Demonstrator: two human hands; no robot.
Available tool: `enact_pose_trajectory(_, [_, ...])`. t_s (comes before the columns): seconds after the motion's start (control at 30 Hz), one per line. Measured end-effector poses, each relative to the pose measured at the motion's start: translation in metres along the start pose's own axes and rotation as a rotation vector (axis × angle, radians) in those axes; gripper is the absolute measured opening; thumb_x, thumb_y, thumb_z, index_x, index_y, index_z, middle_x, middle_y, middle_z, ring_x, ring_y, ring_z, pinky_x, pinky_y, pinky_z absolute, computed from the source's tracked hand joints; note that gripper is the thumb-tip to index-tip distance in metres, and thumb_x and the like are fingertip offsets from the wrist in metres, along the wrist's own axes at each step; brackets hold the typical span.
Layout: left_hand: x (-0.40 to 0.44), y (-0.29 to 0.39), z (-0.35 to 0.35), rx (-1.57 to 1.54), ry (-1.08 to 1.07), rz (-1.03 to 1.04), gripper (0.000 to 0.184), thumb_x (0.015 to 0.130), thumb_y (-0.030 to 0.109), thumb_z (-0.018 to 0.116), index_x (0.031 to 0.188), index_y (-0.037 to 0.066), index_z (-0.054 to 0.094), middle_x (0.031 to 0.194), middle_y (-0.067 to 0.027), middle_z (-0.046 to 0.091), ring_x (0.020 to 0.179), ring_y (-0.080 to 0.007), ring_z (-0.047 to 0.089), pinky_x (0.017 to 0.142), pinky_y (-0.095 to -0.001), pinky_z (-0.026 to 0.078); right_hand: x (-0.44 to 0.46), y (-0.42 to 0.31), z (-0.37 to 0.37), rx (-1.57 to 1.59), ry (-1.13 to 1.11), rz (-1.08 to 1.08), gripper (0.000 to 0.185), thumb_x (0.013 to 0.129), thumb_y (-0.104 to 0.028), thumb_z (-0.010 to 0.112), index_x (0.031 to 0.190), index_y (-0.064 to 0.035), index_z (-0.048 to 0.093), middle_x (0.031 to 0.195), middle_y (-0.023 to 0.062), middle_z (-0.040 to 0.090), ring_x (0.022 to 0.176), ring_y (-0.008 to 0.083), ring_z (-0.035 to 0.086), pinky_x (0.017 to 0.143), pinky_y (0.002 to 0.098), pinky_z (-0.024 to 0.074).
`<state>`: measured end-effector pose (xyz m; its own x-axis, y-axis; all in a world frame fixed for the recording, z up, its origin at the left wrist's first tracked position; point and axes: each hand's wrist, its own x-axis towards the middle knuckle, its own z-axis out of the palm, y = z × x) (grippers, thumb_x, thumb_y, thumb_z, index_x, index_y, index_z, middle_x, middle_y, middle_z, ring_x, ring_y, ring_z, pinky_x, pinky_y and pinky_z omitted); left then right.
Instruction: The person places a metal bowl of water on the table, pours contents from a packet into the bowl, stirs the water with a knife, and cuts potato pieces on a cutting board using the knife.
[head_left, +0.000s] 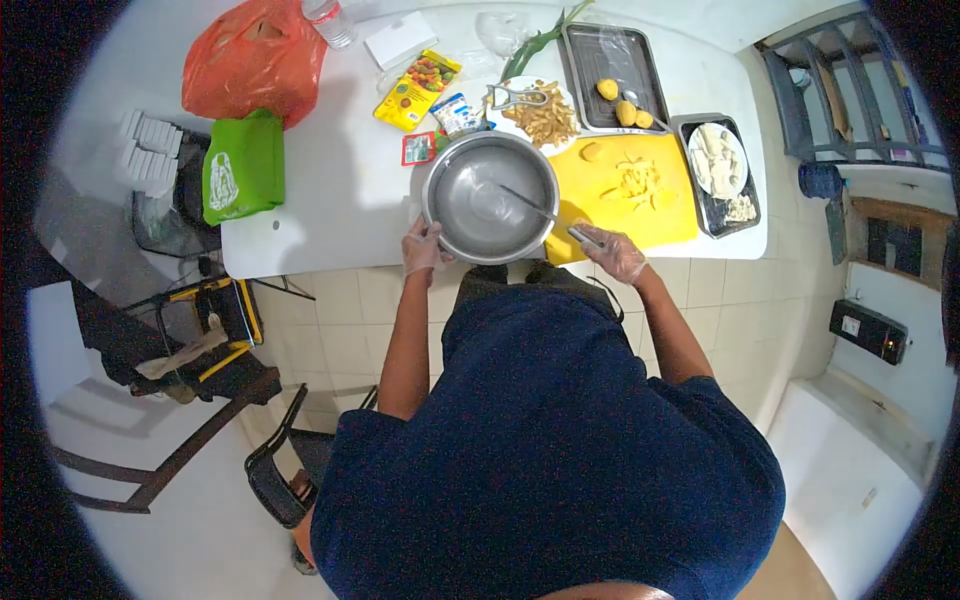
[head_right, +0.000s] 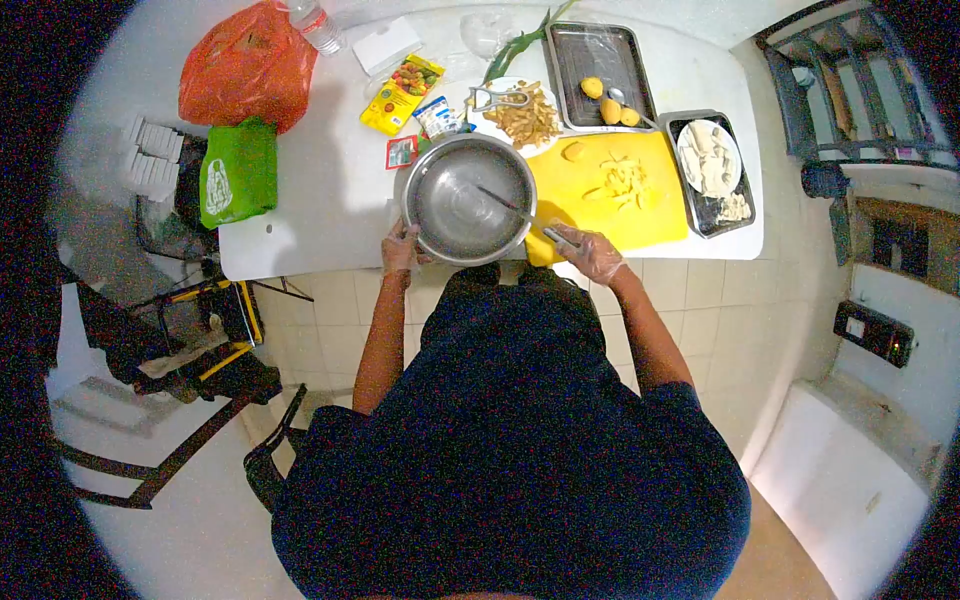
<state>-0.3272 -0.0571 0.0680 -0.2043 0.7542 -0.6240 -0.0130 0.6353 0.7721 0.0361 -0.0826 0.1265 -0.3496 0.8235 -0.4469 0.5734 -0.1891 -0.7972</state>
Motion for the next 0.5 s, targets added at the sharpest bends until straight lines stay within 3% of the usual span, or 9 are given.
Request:
enact_pose_trajectory(0.03, [0.001,-0.001,0.001,-0.008,0.009,-0.013,0.039,0.088,0.012,0.055,0.127,0.01,0.05,0.09,-0.0107,0.06,0.054,-0.0174,0.06,0.039,-0.0281,0.053,-0.001,-0.006,-0.002,0.035,-0.032,0.07,0.043,0.091,-0.024,0.052,0.129,-0.0045,0.047,0.13,0.0154,0.049,0.11,0.0238,0.055,0.095,0.0333,0.0426])
enact_pose_trajectory(0.13, [0.004,0.0,-0.001,0.006,0.023,-0.06,0.04,0.088,0.014,0.055,0.128,0.01,0.049,0.092,-0.0113,0.06,0.057,-0.0183,0.061,0.04,-0.0288,0.054,-0.003,-0.006,-0.002,0.178,-0.054,0.149,0.042,0.092,-0.026,0.05,0.128,-0.0035,0.047,0.121,0.0173,0.056,0.103,0.0247,0.059,0.087,0.0343,0.0472])
enact_pose_trajectory(0.23, [0.006,0.005,-0.001,0.036,-0.01,-0.111,0.041,0.088,0.016,0.056,0.128,0.01,0.048,0.093,-0.0119,0.06,0.061,-0.0203,0.062,0.041,-0.0303,0.055,-0.002,-0.003,-0.003,0.014,-0.04,0.216,0.041,0.092,-0.03,0.047,0.122,-0.0025,0.051,0.107,0.0201,0.062,0.094,0.03,0.062,0.08,0.0384,0.049])
enact_pose_trajectory(0.33, [0.011,0.002,-0.007,0.063,-0.034,-0.092,0.04,0.087,0.022,0.058,0.125,0.01,0.05,0.087,-0.0122,0.062,0.06,-0.022,0.063,0.046,-0.0332,0.057,0.004,0.015,0.006,-0.2,0.099,0.077,0.042,0.091,-0.035,0.046,0.117,-0.0018,0.053,0.096,0.0223,0.063,0.088,0.0359,0.061,0.077,0.0423,0.0482])
enact_pose_trajectory(0.5, [0.019,0.001,-0.011,0.13,-0.04,-0.077,0.038,0.087,0.026,0.059,0.12,0.009,0.053,0.082,-0.0111,0.063,0.059,-0.0216,0.063,0.048,-0.034,0.058,0.005,0.009,0.01,-0.294,0.136,0.248,0.045,0.09,-0.04,0.048,0.108,-0.0001,0.057,0.093,0.0236,0.063,0.088,0.0387,0.06,0.081,0.0436,0.0469])
